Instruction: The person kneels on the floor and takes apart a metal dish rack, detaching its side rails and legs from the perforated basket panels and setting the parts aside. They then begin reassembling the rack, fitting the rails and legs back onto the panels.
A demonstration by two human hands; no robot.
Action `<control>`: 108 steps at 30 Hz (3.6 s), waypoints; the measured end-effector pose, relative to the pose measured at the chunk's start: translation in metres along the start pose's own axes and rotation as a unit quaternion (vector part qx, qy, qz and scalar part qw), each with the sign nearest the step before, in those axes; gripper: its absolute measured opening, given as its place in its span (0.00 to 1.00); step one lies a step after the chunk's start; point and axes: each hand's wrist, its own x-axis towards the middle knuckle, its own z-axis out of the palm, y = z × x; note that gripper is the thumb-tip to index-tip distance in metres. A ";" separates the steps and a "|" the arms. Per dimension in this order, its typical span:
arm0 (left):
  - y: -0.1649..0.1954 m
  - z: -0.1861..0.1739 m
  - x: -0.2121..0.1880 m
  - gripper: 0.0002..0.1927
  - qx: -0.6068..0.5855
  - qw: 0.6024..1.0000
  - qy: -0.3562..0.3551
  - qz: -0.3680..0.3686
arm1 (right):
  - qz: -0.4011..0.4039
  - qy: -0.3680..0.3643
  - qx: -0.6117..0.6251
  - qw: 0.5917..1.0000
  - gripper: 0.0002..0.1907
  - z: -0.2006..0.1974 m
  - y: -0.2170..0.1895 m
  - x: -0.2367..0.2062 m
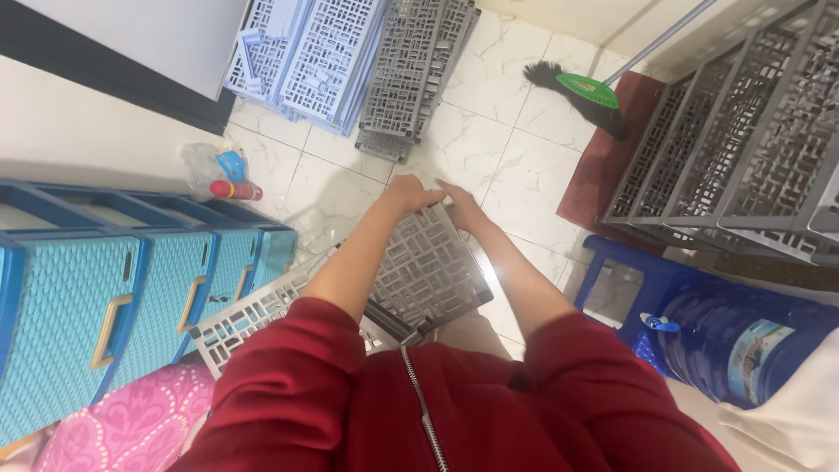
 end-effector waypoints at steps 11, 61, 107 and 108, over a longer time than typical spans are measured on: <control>-0.019 0.029 0.008 0.40 -0.008 0.990 0.132 0.044 | 0.356 -0.081 0.030 0.930 0.32 -0.007 0.004 -0.155; -0.500 0.177 -0.362 0.32 -0.805 0.576 0.135 0.039 | 0.350 0.090 -0.077 0.929 0.34 0.047 -0.073 -0.126; -0.486 0.084 -0.308 0.41 -0.609 0.730 0.305 -0.052 | 0.419 0.048 -0.042 0.906 0.33 0.055 -0.068 -0.159; -0.486 0.086 -0.308 0.42 -0.618 0.726 0.300 -0.037 | 0.420 0.047 -0.044 0.905 0.33 0.055 -0.068 -0.158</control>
